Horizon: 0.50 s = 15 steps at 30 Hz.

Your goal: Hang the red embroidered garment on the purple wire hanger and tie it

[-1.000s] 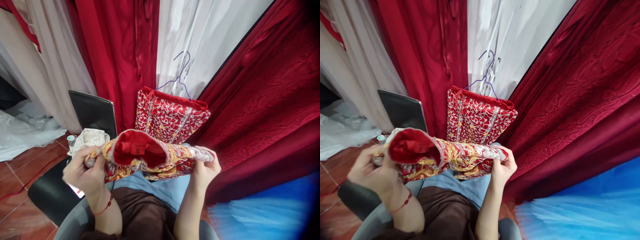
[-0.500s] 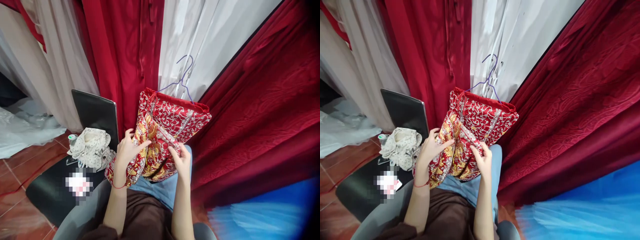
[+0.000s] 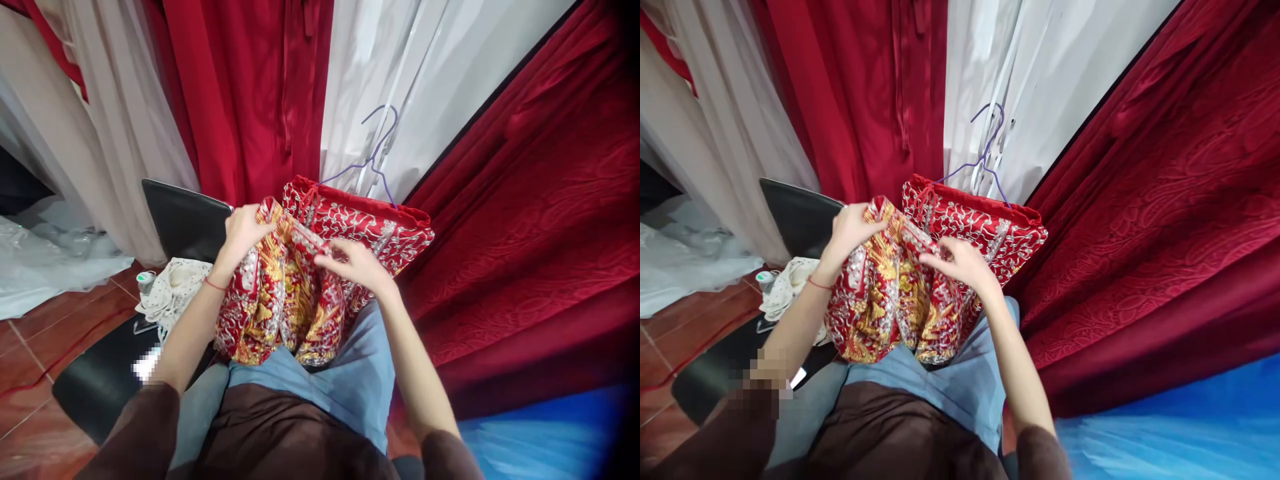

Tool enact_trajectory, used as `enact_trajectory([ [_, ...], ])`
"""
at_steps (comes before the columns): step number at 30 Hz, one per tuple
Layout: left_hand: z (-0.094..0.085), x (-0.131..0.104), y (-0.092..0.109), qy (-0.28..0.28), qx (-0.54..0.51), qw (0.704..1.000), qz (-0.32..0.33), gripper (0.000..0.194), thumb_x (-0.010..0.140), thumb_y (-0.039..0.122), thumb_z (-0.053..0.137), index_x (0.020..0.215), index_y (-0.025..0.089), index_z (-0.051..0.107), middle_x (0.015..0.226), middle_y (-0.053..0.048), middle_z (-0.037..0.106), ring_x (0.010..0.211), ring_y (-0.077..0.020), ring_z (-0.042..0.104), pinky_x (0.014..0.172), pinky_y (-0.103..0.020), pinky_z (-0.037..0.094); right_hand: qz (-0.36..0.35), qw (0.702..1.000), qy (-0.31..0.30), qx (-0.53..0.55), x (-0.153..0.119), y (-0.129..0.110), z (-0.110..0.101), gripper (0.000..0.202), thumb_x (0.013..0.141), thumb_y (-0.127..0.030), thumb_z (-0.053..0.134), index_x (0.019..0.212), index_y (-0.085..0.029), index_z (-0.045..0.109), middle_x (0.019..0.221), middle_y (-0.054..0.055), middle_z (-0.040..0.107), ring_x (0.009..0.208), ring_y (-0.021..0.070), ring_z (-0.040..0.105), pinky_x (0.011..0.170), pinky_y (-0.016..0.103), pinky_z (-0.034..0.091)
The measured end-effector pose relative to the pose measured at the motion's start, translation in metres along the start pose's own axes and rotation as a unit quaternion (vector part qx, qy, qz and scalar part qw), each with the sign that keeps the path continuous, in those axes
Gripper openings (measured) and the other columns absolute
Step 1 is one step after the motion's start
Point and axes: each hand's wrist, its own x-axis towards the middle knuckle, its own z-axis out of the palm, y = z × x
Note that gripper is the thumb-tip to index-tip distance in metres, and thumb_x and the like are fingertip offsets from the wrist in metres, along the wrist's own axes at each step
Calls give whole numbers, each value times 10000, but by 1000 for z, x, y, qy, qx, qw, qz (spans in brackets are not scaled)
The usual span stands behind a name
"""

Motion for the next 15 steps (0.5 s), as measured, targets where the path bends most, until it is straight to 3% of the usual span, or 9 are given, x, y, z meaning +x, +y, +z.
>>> enact_trajectory([
  [2, -19, 21, 6, 38, 40, 998, -5, 373, 793, 463, 584, 1040, 195, 665, 1066, -105, 691, 1071, -315, 604, 879, -361, 427, 12, 990, 118, -83, 47, 4, -6, 477, 987, -549, 351, 911, -168, 629, 910, 120, 663, 850, 264, 608, 802, 444, 480],
  [4, -28, 44, 11, 55, 68, 996, -3, 390, 835, 420, 543, 1127, 176, 632, 1136, -126, 661, 1135, -326, 570, 956, -392, 405, -14, 972, 191, -139, 97, 13, -3, 457, 990, -467, 358, 1131, -108, 602, 1135, 205, 631, 1092, 343, 566, 951, 535, 421],
  [6, -28, 68, 14, 50, 89, 995, 15, 414, 853, 382, 538, 1194, 155, 598, 1179, -144, 637, 1170, -334, 551, 994, -407, 390, -56, 965, 188, -171, 141, 26, 7, 509, 964, -427, 422, 1293, -51, 518, 1288, 255, 558, 1251, 393, 474, 1051, 592, 330],
  [8, -21, 86, 13, 25, 108, 993, 45, 435, 843, 365, 568, 1212, 137, 591, 1189, -162, 633, 1168, -343, 559, 989, -409, 402, -62, 968, 160, -181, 170, 41, 19, 569, 943, -382, 462, 1370, -7, 442, 1313, 271, 543, 1283, 394, 452, 1101, 603, 271],
  [11, -8, 99, 6, -12, 138, 987, 80, 445, 825, 375, 616, 1181, 108, 620, 1162, -193, 649, 1123, -363, 598, 933, -413, 439, -30, 969, 150, -193, 182, 57, 32, 558, 934, -346, 468, 1348, 28, 457, 1241, 276, 583, 1222, 386, 490, 1112, 616, 229],
  [15, 6, 106, -14, -28, 169, 983, 73, 395, 823, 345, 633, 1114, 80, 664, 1129, -230, 663, 1098, -389, 621, 890, -429, 452, -65, 961, 145, -228, 162, 58, 28, 440, 931, -362, 476, 1207, -39, 588, 1156, 252, 619, 1163, 384, 488, 1068, 616, 241],
])
